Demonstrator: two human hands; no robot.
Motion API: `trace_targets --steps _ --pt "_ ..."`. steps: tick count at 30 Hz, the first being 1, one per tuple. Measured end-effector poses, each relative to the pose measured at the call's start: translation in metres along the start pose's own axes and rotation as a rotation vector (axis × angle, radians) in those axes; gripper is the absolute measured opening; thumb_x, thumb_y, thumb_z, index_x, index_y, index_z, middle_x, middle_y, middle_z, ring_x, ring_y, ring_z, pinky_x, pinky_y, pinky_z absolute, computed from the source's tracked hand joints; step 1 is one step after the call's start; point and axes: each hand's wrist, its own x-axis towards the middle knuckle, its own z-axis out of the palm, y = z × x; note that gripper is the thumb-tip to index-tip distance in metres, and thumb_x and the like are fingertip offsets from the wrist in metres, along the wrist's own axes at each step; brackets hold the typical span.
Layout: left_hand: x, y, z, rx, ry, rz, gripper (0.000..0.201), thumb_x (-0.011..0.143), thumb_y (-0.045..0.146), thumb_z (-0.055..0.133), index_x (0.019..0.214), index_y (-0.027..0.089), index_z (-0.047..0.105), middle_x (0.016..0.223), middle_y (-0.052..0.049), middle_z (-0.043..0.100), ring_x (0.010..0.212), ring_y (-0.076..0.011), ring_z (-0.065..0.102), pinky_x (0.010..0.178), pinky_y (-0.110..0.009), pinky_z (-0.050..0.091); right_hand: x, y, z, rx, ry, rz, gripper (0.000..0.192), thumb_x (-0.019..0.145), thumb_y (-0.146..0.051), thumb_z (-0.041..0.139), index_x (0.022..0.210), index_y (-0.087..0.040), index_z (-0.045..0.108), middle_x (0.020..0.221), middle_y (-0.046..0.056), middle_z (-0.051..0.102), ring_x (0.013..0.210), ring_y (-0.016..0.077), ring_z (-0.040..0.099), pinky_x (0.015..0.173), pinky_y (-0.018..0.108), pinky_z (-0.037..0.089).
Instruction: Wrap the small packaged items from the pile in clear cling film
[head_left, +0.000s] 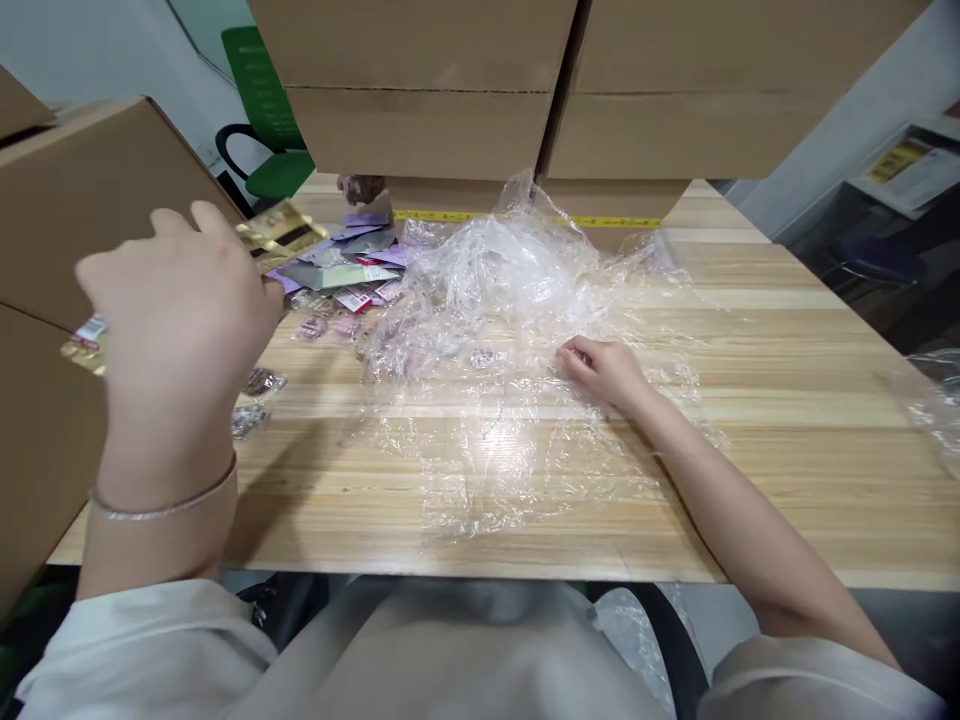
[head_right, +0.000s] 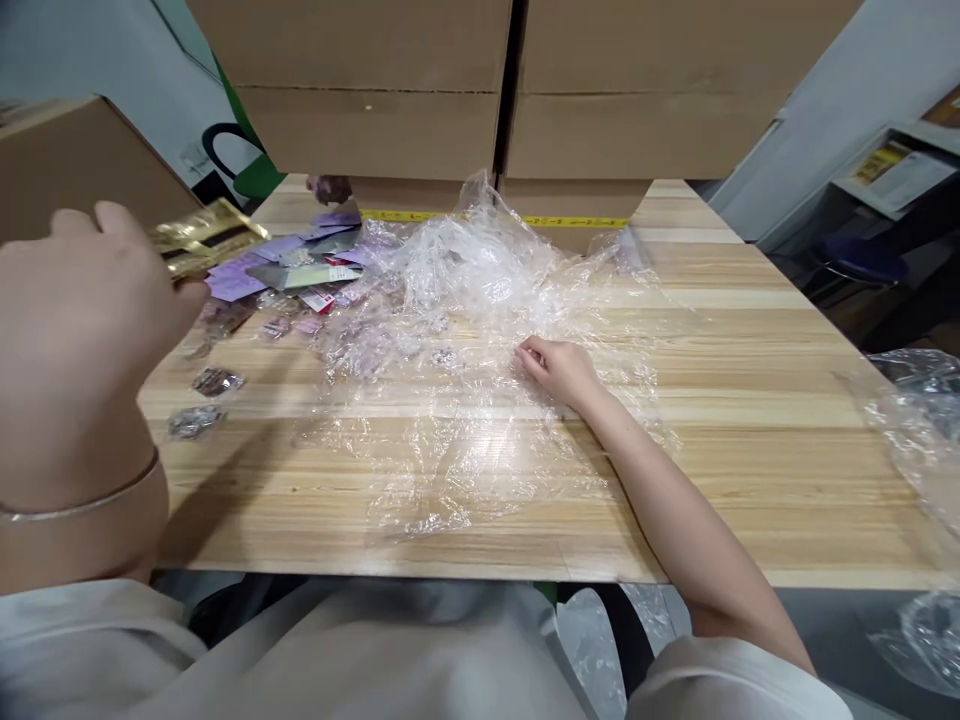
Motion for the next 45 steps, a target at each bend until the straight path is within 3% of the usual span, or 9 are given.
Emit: trace_targets --steps 3,7,10,12,19,26,32,37,45 --pt "-0.037 0.013 -0.009 -0.087 0.05 0.189 0.052 0.092 0.057 0.034 0.123 0.017 0.044 0.102 -0.006 0.06 0.094 -0.0295 0.064 0.078 -0.038 0.044 0.002 -0.003 -0.015 -0.022 0.087 -0.021 0.034 0.096 -0.046 0.043 0.095 -0.024 0.069 0.069 0.004 0.068 0.059 0.0182 0.059 0.059 0.03 0.037" --pt "-0.084 0.076 0.016 -0.345 -0.382 0.677 0.048 0.087 0.057 0.053 0.116 0.02 0.053 0.082 -0.007 0.066 0.072 -0.026 0.066 0.062 -0.033 0.046 0.004 -0.01 -0.035 -0.053 0.128 -0.113 0.03 0.096 -0.04 0.045 0.1 -0.02 0.067 0.082 0.008 0.068 0.07 0.0209 0.061 0.065 0.033 0.043" --pt "-0.114 0.118 0.05 -0.354 -0.479 0.945 0.048 0.09 0.049 0.055 0.119 0.011 0.056 0.096 -0.018 0.067 0.082 -0.0324 0.068 0.062 -0.036 0.047 -0.008 -0.025 -0.045 -0.181 0.292 -0.215 0.029 0.094 -0.034 0.048 0.112 -0.015 0.063 0.108 0.016 0.064 0.096 0.0287 0.061 0.08 0.042 0.046" --pt "-0.125 0.129 0.066 -0.312 -0.495 0.971 0.054 0.091 0.054 0.054 0.119 0.008 0.056 0.108 -0.023 0.062 0.083 -0.0334 0.068 0.059 -0.036 0.047 -0.026 -0.04 -0.047 -0.225 0.325 -0.252 0.024 0.095 -0.029 0.046 0.107 -0.016 0.063 0.103 0.016 0.063 0.096 0.029 0.06 0.079 0.043 0.047" --pt "-0.117 0.134 0.061 -0.544 -0.382 0.955 0.058 0.095 0.058 0.043 0.124 0.008 0.052 0.119 -0.024 0.053 0.093 -0.0314 0.064 0.069 -0.037 0.051 -0.084 -0.06 -0.034 0.011 -0.19 -0.271 0.022 0.097 -0.027 0.042 0.103 -0.02 0.062 0.098 0.009 0.065 0.077 0.0196 0.064 0.067 0.035 0.052" --pt "-0.133 0.195 0.094 -0.667 -0.426 1.019 0.065 0.101 0.046 0.028 0.151 0.005 0.023 0.159 -0.023 0.021 0.147 -0.0406 0.016 0.116 -0.054 0.023 -0.093 -0.049 -0.047 -0.017 -0.02 -0.23 0.023 0.092 -0.021 0.043 0.107 -0.02 0.061 0.101 0.012 0.061 0.087 0.0253 0.062 0.073 0.041 0.053" --pt "-0.122 0.156 0.098 -0.676 -0.405 1.108 0.076 0.093 0.06 0.042 0.152 0.015 0.026 0.16 -0.02 0.02 0.149 -0.0409 0.006 0.117 -0.059 0.011 -0.125 -0.066 -0.045 -0.003 -0.296 -0.494 0.025 0.085 -0.031 0.061 0.108 -0.019 0.061 0.107 0.01 0.065 0.097 0.026 0.062 0.08 0.042 0.054" --pt "-0.111 0.117 0.111 -0.602 -0.38 1.206 0.071 0.093 0.054 0.047 0.152 0.018 0.028 0.147 -0.021 0.039 0.136 -0.0377 0.035 0.107 -0.049 0.033 -0.139 -0.066 -0.02 -0.137 -0.16 -0.632 0.023 0.093 -0.015 0.049 0.111 -0.018 0.062 0.11 0.011 0.069 0.107 0.0265 0.064 0.08 0.04 0.056" --pt "-0.123 0.123 0.114 -0.562 -0.234 1.274 0.061 0.099 0.053 0.036 0.148 0.018 0.036 0.125 -0.018 0.053 0.111 -0.0306 0.05 0.095 -0.042 0.041 -0.146 -0.077 -0.021 -0.103 -0.111 -0.716 0.021 0.096 -0.013 0.049 0.108 -0.017 0.065 0.106 0.01 0.071 0.099 0.0214 0.068 0.076 0.034 0.056"
